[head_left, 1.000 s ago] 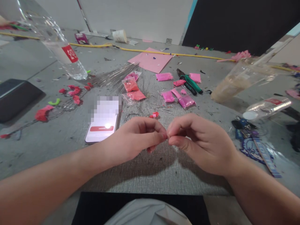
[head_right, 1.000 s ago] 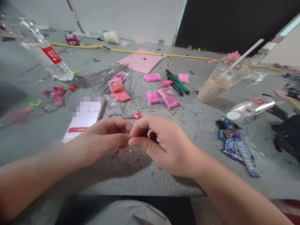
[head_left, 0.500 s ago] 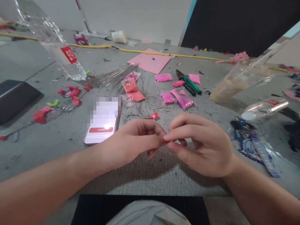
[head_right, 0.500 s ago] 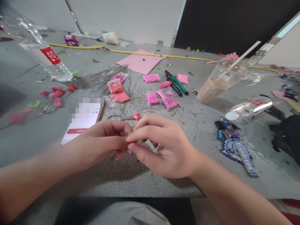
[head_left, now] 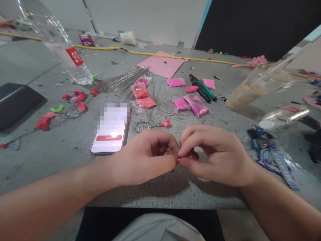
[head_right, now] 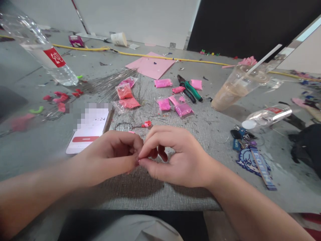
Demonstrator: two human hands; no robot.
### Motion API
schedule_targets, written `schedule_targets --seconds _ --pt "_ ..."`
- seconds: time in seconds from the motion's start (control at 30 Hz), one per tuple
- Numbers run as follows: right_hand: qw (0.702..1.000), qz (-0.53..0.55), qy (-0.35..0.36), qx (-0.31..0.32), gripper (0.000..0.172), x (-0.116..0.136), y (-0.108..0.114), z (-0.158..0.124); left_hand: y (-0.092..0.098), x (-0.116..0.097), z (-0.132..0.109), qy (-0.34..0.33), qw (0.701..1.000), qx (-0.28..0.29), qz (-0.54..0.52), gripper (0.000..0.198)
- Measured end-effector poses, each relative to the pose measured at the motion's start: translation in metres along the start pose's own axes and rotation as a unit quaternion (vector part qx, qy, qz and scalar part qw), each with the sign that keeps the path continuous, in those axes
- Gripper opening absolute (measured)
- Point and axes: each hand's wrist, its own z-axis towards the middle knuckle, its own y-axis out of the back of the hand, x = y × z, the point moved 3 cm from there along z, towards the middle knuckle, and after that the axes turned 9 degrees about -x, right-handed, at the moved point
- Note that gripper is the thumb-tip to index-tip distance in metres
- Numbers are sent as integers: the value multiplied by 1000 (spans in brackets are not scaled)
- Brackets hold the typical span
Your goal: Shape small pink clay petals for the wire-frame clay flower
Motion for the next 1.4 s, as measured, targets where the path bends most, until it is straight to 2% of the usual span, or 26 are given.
schedule_targets --seconds 0.07,0.13,0.27,0.4,0.47,0.57,0.67,0.73,0.83,0.9,1.03,1.23,1.4 --pt "999 25 -45 -2 14 -3 -1 -2 1 -1 -3 -30 998 -20 42 8" --pt "993 61 -102 -2 16 -6 -3 -5 3 -4 -6 -92 990 -39 102 9" --pt "958 180 -223 9 21 -12 -8 -8 3 -10 -11 -221 956 -62 183 12" --pt "910 305 -280 9 19 -18 -10 -8 3 -11 -10 -229 951 -74 193 11" --pt "899 334 -282 6 17 -20 -9 -8 4 -11 -9 -226 952 -80 189 11" --pt "904 337 -264 -14 16 -24 -7 -7 6 -12 -5 -228 946 -74 217 12" --pt "917 319 -234 -49 17 -25 -3 -4 9 -11 1 -228 922 -16 313 8" --pt "921 313 -221 -75 17 -26 0 -2 14 -9 6 -214 898 27 383 13" --pt "920 313 -213 -100 19 -26 3 -1 20 -5 11 -214 865 102 441 17" --pt "921 310 -212 -103 19 -26 4 -1 23 -3 12 -212 847 123 472 15" --pt "926 300 -206 -99 18 -26 4 -2 25 1 11 -204 827 119 510 15" --pt "928 297 -205 -96 19 -28 3 -1 13 9 1 -199 789 87 575 23" --pt "931 294 -201 -86 20 -28 1 -2 6 16 -5 -233 751 82 613 26"
